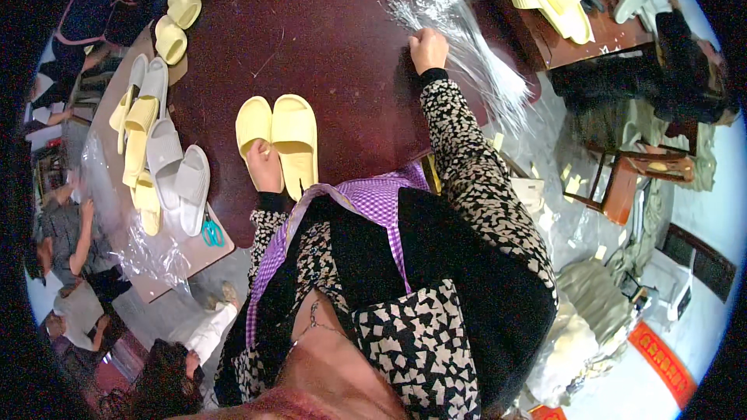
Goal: The person pairs slippers on a table, fastens each pair together with plastic ties by hand, trims the ties using scissors, and arranges the slippers on the table.
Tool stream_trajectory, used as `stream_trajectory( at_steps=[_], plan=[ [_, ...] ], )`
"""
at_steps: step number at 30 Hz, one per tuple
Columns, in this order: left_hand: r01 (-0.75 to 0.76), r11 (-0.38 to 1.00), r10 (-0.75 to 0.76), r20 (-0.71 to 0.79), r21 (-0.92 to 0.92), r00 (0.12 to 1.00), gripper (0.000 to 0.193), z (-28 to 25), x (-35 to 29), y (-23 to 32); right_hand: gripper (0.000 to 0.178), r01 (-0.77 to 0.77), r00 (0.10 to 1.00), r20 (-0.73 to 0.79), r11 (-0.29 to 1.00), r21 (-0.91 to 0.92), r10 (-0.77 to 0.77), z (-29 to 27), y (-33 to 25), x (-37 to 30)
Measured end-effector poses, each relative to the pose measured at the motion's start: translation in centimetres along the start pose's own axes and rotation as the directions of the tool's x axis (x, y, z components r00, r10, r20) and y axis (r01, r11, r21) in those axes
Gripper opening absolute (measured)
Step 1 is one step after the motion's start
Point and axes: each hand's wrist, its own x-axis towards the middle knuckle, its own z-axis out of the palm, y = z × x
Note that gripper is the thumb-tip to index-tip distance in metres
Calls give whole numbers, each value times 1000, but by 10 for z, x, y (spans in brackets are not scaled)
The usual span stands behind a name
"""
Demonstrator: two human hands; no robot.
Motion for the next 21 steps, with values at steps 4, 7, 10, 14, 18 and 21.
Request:
stream_trajectory(
  at_steps=[4,7,10,14,18,21],
  plan=[
    [-16,993,10,-52,-114,999,25,3,-6,-11,16,45,996,-67,992,-120,-53,5,4,4],
    [9,982,-16,-38,-188,999,26,7,-10,-16,14,100,991,-58,959,-265,-119,5,8,6],
    [-13,972,10,-14,-236,1000,26,10,-13,-10,14,124,990,-24,948,-294,-137,3,11,6],
    [50,974,-35,74,-219,997,26,9,-13,-4,15,203,972,-67,949,-240,-225,1,5,4],
    [15,978,7,105,-210,994,25,8,-15,6,15,209,962,-123,947,-244,-244,3,1,3],
    [34,975,-7,124,-220,992,24,7,-16,15,14,187,977,-39,935,-301,-207,2,6,5]
  ],
)
